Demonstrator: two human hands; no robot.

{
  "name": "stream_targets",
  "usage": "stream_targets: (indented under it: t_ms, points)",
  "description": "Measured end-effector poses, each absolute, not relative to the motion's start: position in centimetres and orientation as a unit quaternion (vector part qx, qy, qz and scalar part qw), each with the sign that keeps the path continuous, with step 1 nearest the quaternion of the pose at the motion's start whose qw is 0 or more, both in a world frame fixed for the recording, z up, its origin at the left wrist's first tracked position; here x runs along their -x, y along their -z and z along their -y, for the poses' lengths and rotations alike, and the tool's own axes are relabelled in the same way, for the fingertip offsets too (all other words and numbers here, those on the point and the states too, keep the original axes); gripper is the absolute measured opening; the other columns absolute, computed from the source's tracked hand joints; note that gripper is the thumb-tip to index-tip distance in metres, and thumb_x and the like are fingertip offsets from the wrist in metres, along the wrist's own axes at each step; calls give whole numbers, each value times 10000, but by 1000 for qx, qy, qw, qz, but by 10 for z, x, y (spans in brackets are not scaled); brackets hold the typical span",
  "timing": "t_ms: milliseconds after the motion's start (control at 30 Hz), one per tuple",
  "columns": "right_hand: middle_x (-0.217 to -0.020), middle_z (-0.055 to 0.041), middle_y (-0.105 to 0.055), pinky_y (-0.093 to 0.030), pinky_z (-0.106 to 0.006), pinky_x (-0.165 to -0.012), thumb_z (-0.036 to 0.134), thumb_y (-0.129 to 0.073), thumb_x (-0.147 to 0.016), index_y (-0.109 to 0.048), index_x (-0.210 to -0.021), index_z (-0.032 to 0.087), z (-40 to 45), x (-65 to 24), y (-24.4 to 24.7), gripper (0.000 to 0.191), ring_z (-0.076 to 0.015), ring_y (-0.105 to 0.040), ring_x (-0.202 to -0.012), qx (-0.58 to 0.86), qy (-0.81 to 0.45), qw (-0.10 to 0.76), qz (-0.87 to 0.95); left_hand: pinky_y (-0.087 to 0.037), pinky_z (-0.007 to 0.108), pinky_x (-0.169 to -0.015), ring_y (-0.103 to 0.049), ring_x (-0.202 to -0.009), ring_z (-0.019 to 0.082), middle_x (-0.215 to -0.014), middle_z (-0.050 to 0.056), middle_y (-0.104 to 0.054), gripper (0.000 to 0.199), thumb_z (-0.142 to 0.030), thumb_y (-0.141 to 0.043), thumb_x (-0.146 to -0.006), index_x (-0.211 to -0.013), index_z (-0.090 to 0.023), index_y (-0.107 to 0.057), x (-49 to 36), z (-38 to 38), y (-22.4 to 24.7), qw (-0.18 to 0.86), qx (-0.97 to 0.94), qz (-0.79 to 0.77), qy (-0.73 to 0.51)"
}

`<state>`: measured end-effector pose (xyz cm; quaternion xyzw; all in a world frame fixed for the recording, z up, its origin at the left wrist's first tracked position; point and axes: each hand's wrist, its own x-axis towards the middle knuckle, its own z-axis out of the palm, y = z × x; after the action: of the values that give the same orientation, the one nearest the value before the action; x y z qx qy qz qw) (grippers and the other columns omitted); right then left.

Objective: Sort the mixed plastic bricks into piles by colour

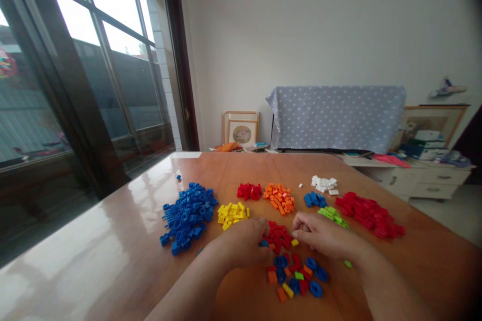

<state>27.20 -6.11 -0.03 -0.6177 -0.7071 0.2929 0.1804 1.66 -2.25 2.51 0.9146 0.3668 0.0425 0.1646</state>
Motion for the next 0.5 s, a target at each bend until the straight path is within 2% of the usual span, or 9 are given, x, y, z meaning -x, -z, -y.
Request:
stream_targets:
  t_ms: [133, 267, 400, 500]
  points:
    - [-744, -1, -647, -373, -236, -557, 401, -569, -901, -620, -955, 194, 61, -272, 1, 221, -155, -585, -685, 615, -304, 174, 706, -416, 277, -629, -636, -801, 221, -938, 72, -696, 153, -341, -570, -817, -893, -220, -628, -22, 22, -22, 149, -916, -372, -37]
    - [-725, -1, -629, -356, -240, -556, 425, -567, -900, -622, -978, 194, 59, -271, 2, 250, -156, -573, -674, 615, -305, 166, 708, -413, 284, -618, -622, -759, 220, -888, 80, -692, 113, -274, -565, -794, -837, -210, -648, -25, 23, -23, 159, -913, -373, -49]
    - [-724, -3, -626, -346, -242, -564, 456, -567, -894, -623, -1026, 195, 58, -272, 0, 298, -161, -563, -674, 615, -304, 169, 708, -418, 273, -664, -601, -791, 193, -914, 70, -682, 152, -213, -550, -796, -883, -198, -674, -18, 21, -27, 178, -902, -364, -147]
    - [-759, -12, -647, -358, -249, -587, 455, -571, -889, -624, -1043, 191, 56, -275, 0, 311, -175, -584, -713, 616, -291, 182, 709, -414, 247, -660, -581, -773, 158, -887, 47, -662, 176, -236, -521, -844, -914, -182, -673, -7, 13, -32, 264, -857, -360, -257]
